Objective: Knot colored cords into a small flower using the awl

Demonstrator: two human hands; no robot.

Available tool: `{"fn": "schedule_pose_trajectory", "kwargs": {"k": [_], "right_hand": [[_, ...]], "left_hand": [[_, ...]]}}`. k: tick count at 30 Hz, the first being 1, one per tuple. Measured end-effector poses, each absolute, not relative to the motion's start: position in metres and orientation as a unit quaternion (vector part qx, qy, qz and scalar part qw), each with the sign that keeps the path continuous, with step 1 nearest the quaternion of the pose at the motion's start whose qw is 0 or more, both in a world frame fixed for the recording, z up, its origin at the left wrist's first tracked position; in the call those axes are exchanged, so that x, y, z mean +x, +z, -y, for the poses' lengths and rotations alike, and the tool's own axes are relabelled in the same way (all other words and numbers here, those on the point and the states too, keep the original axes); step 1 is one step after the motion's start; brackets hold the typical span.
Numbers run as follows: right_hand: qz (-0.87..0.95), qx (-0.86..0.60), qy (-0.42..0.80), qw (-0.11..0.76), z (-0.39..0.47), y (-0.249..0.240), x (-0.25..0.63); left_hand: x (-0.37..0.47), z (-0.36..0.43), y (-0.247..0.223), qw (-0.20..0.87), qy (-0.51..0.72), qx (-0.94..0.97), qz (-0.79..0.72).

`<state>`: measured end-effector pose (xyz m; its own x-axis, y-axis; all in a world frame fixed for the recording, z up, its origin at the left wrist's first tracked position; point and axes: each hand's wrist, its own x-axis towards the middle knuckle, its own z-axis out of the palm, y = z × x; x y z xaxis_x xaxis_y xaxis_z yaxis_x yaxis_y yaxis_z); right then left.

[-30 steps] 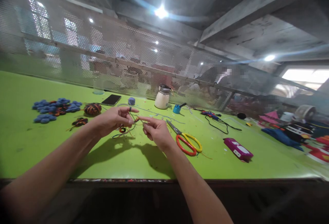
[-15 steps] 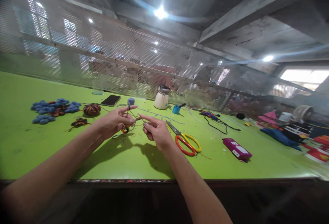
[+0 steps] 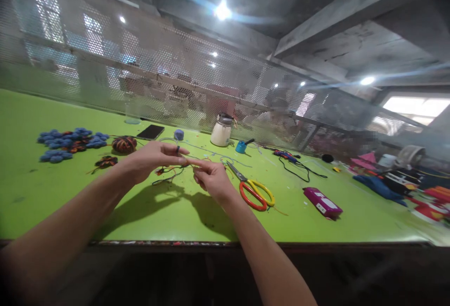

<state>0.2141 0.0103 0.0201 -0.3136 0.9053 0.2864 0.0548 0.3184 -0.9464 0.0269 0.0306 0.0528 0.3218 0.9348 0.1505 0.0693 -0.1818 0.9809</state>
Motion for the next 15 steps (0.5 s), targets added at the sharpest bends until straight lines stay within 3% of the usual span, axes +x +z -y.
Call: {"fn": "schedule_pose_trajectory", "kwargs": {"k": [15], "right_hand": [[0.616,-0.384,0.530,0.439,-0.012,0.021,0.215]], "left_hand": [[0.034,-0.037,0.037,0.495,0.414,0.670,-0.366]]}}
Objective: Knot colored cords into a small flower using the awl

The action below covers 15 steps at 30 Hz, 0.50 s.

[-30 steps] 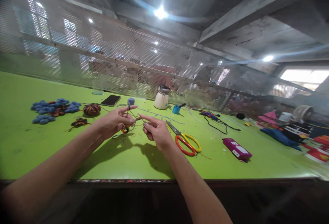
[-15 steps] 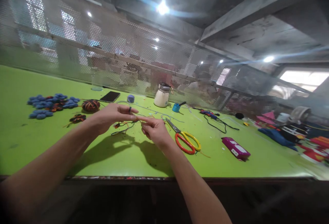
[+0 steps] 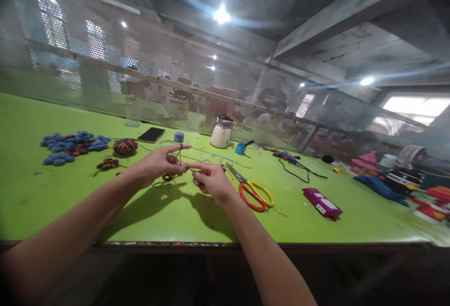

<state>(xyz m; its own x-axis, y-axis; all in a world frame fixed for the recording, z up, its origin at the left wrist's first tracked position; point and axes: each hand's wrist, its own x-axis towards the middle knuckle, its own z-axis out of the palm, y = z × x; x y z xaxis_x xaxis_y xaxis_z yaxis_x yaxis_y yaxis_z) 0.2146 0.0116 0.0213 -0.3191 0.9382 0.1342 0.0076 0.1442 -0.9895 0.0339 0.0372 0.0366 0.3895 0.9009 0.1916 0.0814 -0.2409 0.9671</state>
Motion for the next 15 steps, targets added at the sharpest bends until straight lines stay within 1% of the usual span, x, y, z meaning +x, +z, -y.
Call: {"fn": "schedule_pose_trajectory", "kwargs": {"k": [2,5,7,8,9,10,11,15], "right_hand": [[0.615,-0.403,0.524,0.430,-0.013,0.020,0.215],[0.593,-0.438,0.523,0.427,-0.016,0.017,0.214],[0.565,-0.440,0.546,0.436,-0.017,0.016,0.213],[0.547,-0.430,0.565,0.443,-0.017,0.016,0.213],[0.530,-0.414,0.586,0.452,-0.017,0.017,0.212],[0.515,-0.395,0.605,0.462,-0.016,0.017,0.211],[0.502,-0.374,0.621,0.473,-0.016,0.018,0.210],[0.488,-0.318,0.633,0.510,-0.012,0.020,0.208]], "left_hand": [[0.038,-0.039,0.032,0.455,0.402,0.699,-0.379],[0.048,-0.037,0.027,0.335,0.406,0.742,-0.417],[0.054,-0.034,0.026,0.247,0.435,0.749,-0.434],[0.056,-0.032,0.025,0.220,0.456,0.744,-0.437],[0.057,-0.030,0.026,0.215,0.475,0.733,-0.437],[0.057,-0.029,0.026,0.236,0.490,0.719,-0.434],[0.057,-0.029,0.027,0.280,0.499,0.701,-0.426],[0.054,-0.029,0.032,0.504,0.502,0.601,-0.364]]}}
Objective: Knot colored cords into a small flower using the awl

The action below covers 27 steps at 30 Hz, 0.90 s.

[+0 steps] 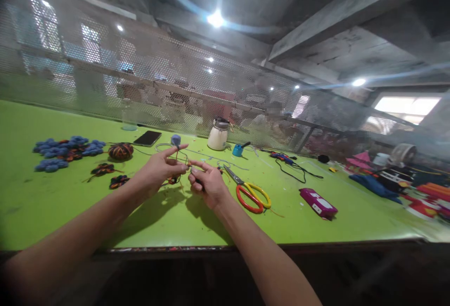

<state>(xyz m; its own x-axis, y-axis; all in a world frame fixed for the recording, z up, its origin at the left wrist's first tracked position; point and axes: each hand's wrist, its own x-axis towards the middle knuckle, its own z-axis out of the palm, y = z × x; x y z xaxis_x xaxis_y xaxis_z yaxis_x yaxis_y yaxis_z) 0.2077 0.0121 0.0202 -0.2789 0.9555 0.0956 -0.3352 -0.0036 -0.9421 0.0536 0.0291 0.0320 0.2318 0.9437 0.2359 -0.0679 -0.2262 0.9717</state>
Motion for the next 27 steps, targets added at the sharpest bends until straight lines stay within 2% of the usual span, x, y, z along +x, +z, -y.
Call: {"fn": "schedule_pose_trajectory", "kwargs": {"k": [4,7,16,27], "right_hand": [[0.527,-0.291,0.594,0.534,-0.010,0.020,0.208],[0.568,-0.293,0.546,0.542,-0.009,0.020,0.209],[0.698,-0.347,0.338,0.527,-0.008,0.026,0.219],[0.753,-0.366,0.241,0.490,-0.010,0.031,0.232]], "left_hand": [[0.050,-0.029,0.037,0.623,0.518,0.508,-0.292],[0.048,-0.029,0.039,0.653,0.514,0.487,-0.269],[0.042,-0.026,0.048,0.626,0.509,0.515,-0.290],[0.035,-0.025,0.049,0.566,0.511,0.574,-0.299]]}}
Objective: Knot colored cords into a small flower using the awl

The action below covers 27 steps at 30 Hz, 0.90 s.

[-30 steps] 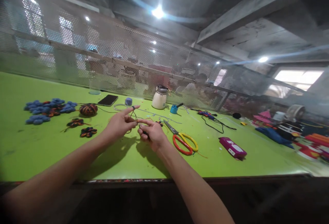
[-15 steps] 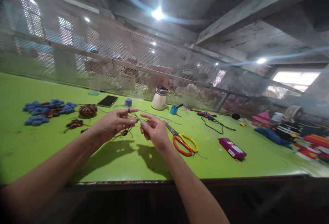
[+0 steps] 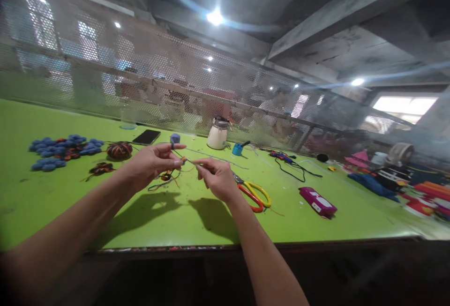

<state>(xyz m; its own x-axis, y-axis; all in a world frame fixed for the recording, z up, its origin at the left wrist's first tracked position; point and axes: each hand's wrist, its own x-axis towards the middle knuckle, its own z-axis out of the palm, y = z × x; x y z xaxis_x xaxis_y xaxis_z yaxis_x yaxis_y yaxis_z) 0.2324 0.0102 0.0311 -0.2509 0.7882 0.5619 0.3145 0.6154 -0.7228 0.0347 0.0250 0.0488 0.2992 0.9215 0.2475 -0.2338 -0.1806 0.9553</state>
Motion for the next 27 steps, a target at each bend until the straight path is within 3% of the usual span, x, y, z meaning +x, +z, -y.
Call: {"fn": "schedule_pose_trajectory", "kwargs": {"k": [14,27], "right_hand": [[0.776,-0.375,0.192,0.468,-0.0096,0.0348,0.2378],[0.715,-0.330,0.372,0.492,-0.0096,0.0322,0.2324]], "left_hand": [[0.0306,-0.0286,0.0483,0.608,0.503,0.547,-0.280],[0.0321,-0.0324,0.0467,0.661,0.504,0.494,-0.254]]}}
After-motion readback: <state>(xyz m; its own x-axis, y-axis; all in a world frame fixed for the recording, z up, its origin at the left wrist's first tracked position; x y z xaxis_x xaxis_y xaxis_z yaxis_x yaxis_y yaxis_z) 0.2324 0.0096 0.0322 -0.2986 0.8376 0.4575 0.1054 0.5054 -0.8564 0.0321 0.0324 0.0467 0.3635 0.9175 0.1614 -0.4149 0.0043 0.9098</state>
